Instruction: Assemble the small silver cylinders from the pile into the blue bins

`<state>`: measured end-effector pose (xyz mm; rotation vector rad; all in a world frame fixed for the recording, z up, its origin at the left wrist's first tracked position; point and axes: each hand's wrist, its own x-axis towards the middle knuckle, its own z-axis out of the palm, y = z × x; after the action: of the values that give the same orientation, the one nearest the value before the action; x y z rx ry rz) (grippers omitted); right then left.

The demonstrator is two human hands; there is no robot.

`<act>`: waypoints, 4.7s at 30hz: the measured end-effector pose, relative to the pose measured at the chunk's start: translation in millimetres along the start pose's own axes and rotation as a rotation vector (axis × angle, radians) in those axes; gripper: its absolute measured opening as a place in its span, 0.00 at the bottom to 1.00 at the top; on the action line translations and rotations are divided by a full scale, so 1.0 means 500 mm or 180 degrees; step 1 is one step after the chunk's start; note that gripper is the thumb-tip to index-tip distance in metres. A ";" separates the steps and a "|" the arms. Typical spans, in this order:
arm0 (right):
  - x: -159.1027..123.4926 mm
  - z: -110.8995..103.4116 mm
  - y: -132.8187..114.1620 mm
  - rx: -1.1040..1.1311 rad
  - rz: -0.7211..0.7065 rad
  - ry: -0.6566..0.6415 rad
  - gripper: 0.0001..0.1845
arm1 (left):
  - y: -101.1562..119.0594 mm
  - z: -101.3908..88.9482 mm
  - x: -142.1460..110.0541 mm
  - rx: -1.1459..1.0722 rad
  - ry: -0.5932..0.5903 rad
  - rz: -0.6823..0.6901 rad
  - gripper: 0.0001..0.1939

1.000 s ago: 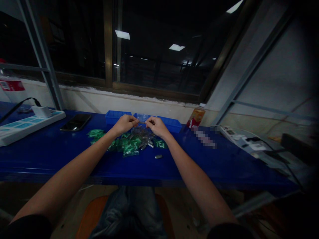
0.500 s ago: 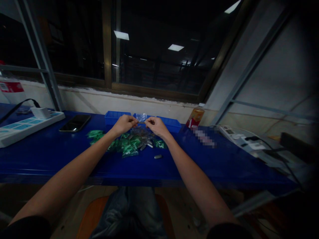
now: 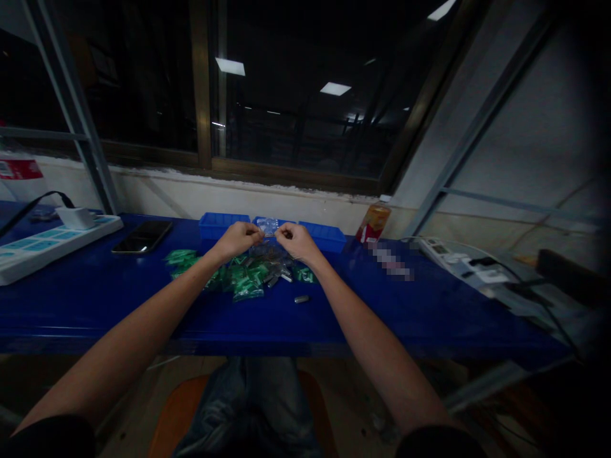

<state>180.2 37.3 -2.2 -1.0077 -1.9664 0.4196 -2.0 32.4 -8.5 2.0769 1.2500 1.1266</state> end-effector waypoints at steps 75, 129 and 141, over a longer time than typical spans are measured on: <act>-0.004 0.013 -0.030 0.0638 0.0074 0.0219 0.11 | 0.065 0.028 -0.021 -0.2267 0.0624 -0.0308 0.09; -0.004 0.020 -0.028 0.0358 0.0246 0.0071 0.12 | 0.031 -0.009 -0.008 -0.1411 0.0478 -0.0346 0.12; 0.031 -0.111 0.080 0.0111 0.0522 0.2654 0.08 | 0.008 -0.019 -0.010 0.1754 -0.0074 -0.0218 0.14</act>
<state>240.5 69.6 13.3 -1.0929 -1.1312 0.0836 -9.2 26.0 -2.5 2.3923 1.7555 0.7800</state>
